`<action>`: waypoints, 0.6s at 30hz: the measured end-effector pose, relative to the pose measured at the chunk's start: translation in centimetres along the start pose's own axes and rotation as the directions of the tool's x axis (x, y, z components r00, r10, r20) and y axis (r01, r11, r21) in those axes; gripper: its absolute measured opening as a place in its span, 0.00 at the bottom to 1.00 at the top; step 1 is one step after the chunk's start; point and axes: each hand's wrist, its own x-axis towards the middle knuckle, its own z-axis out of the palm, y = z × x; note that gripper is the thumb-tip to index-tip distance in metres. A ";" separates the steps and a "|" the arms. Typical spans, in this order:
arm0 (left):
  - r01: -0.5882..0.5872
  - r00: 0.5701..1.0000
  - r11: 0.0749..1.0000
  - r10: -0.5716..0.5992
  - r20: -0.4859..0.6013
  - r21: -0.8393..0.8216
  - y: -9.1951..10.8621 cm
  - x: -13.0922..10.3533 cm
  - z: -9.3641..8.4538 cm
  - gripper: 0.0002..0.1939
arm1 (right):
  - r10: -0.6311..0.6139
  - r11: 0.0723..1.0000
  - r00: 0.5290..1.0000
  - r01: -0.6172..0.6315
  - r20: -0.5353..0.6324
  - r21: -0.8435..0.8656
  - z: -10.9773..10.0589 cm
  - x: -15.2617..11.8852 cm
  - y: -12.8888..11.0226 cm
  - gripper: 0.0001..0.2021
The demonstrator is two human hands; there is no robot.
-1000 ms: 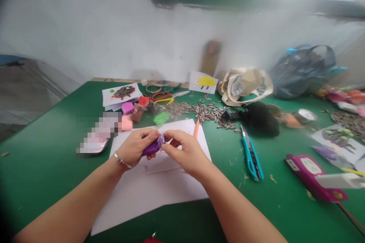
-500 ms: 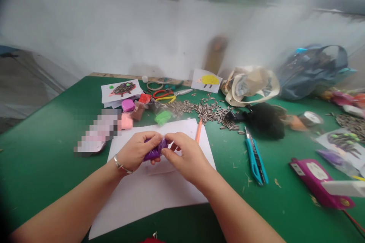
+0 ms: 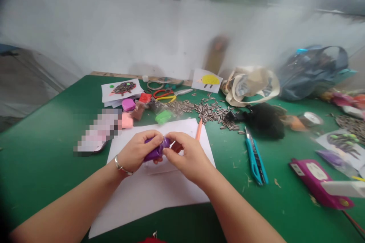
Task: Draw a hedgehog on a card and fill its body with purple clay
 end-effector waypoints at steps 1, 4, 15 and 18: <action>0.013 1.000 0.999 -0.012 0.029 -0.034 0.0 0.0 0.0 0.22 | 0.005 1.000 1.000 -0.005 -0.002 0.004 -0.1 0.0 0.0 0.08; 0.031 0.998 0.998 -0.027 0.065 -0.062 0.1 0.0 -0.1 0.21 | -0.005 1.000 1.000 0.005 -0.006 -0.012 -0.3 0.0 0.1 0.08; -0.033 0.999 0.999 0.032 0.034 0.040 0.2 -0.2 -0.1 0.14 | 0.016 0.998 0.995 -0.022 0.096 0.064 -0.3 -0.2 -0.4 0.09; -0.008 0.998 1.000 0.006 0.057 0.028 0.0 -0.2 0.1 0.16 | 0.070 0.995 0.996 -0.074 0.064 0.071 0.1 -0.3 -0.1 0.10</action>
